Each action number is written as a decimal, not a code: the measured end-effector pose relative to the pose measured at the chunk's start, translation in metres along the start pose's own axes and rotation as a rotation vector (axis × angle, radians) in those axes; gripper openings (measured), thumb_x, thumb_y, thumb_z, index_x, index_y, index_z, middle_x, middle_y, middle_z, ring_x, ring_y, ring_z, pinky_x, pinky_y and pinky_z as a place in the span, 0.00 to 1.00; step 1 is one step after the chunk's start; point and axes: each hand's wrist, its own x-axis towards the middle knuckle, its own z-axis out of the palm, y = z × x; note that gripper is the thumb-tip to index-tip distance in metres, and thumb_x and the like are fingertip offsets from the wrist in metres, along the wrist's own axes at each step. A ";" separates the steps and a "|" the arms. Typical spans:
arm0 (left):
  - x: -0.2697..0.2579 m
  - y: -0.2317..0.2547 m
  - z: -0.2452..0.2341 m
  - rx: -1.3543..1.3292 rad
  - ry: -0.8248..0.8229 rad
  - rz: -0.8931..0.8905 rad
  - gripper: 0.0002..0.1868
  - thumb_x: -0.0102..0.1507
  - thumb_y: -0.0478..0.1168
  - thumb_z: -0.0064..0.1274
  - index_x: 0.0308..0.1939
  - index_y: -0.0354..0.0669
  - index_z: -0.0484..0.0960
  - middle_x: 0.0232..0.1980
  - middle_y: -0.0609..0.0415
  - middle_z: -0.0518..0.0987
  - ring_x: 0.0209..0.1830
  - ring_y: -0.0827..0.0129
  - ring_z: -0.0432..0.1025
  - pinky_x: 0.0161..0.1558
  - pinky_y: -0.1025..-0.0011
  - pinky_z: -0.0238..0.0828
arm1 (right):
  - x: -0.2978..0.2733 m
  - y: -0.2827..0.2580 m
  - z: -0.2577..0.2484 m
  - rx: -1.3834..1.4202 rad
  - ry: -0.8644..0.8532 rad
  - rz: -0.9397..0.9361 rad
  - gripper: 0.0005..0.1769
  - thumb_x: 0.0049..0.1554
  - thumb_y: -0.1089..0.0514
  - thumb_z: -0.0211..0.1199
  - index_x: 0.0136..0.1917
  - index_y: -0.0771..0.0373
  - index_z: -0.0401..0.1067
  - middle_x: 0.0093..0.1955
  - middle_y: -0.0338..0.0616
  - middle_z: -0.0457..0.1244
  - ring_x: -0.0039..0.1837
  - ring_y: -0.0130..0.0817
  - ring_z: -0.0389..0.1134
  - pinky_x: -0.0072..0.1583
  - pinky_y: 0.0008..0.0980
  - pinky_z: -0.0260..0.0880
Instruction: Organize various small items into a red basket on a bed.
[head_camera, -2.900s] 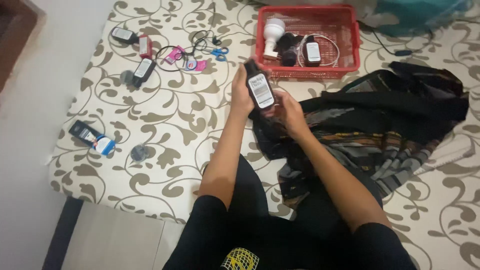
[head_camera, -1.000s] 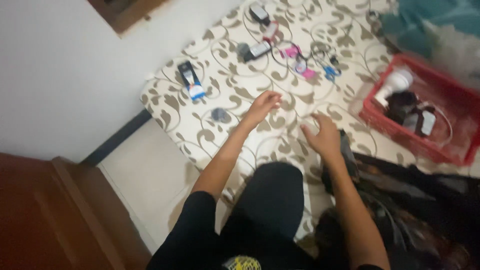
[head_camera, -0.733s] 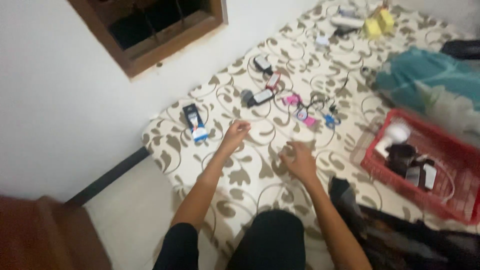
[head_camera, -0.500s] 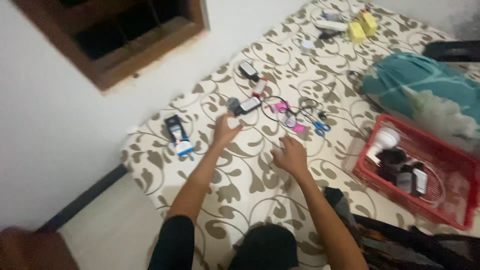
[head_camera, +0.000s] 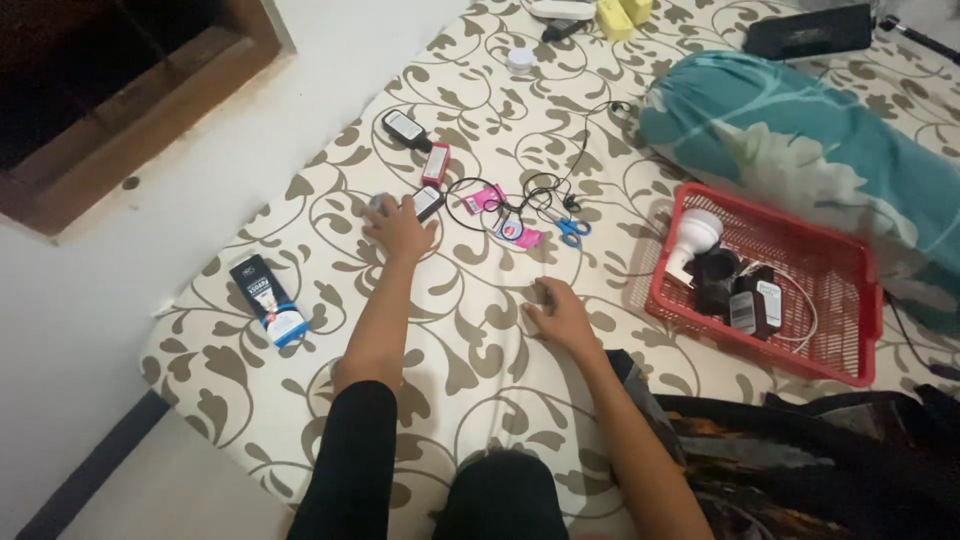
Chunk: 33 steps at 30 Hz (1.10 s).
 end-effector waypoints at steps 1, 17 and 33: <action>0.006 -0.001 0.002 0.001 0.000 -0.001 0.42 0.62 0.67 0.59 0.76 0.59 0.66 0.83 0.45 0.54 0.82 0.28 0.47 0.71 0.29 0.52 | 0.002 0.002 -0.002 0.001 -0.001 -0.001 0.33 0.52 0.48 0.71 0.66 0.67 0.70 0.65 0.57 0.63 0.64 0.51 0.66 0.64 0.42 0.67; -0.125 0.069 0.000 -0.089 -0.018 0.517 0.38 0.50 0.68 0.63 0.57 0.53 0.83 0.59 0.45 0.71 0.58 0.48 0.67 0.57 0.50 0.66 | 0.003 0.026 0.008 0.388 0.106 0.357 0.28 0.59 0.49 0.64 0.68 0.65 0.67 0.58 0.50 0.69 0.58 0.34 0.70 0.60 0.32 0.70; -0.065 -0.099 -0.084 -0.087 -0.062 -0.436 0.58 0.58 0.78 0.49 0.78 0.38 0.62 0.83 0.34 0.42 0.82 0.20 0.32 0.73 0.22 0.32 | 0.058 0.036 -0.013 -0.109 0.214 -0.137 0.36 0.55 0.43 0.69 0.68 0.67 0.69 0.71 0.66 0.59 0.72 0.61 0.59 0.72 0.51 0.57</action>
